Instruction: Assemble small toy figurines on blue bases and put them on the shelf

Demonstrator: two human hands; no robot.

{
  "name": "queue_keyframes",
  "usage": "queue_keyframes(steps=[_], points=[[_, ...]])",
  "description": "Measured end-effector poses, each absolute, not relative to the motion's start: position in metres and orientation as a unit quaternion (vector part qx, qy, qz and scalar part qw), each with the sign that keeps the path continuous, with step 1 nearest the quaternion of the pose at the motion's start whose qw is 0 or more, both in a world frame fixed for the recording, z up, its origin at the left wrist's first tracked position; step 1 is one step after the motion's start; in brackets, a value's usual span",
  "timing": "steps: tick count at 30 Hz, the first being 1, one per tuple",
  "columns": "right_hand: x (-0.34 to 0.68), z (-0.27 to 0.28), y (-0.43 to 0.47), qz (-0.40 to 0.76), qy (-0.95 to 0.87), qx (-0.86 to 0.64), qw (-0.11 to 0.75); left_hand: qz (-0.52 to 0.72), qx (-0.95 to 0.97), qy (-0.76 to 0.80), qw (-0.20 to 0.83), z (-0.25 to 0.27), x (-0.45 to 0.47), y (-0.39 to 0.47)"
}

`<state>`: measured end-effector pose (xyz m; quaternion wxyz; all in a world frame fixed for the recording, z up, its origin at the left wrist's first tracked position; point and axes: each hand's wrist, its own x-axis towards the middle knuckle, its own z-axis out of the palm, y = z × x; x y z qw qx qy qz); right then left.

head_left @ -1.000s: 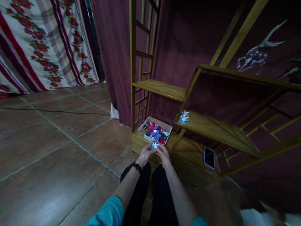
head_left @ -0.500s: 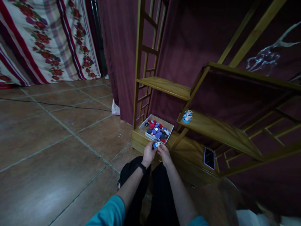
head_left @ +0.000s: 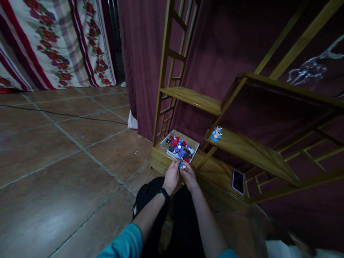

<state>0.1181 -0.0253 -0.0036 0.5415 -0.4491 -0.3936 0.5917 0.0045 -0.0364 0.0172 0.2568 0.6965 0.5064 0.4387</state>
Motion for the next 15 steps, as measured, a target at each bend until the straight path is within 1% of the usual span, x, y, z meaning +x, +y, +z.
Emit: queue_keyframes(steps=[5,9,15], points=[[0.1184,-0.0068,-0.0241,0.590,-0.390,-0.463,0.535,0.375,0.718,0.542,0.225,0.0211,0.0031,-0.0410],[0.1187,-0.0101,-0.0222,0.592,-0.388,-0.468,0.529,0.310,0.748,0.562,0.169,0.0225,0.0039,-0.0419],[0.1179,-0.0112,-0.0211,0.578,-0.383,-0.489,0.528,0.263,0.771,0.572,0.097,0.0199,0.0074,-0.0415]])
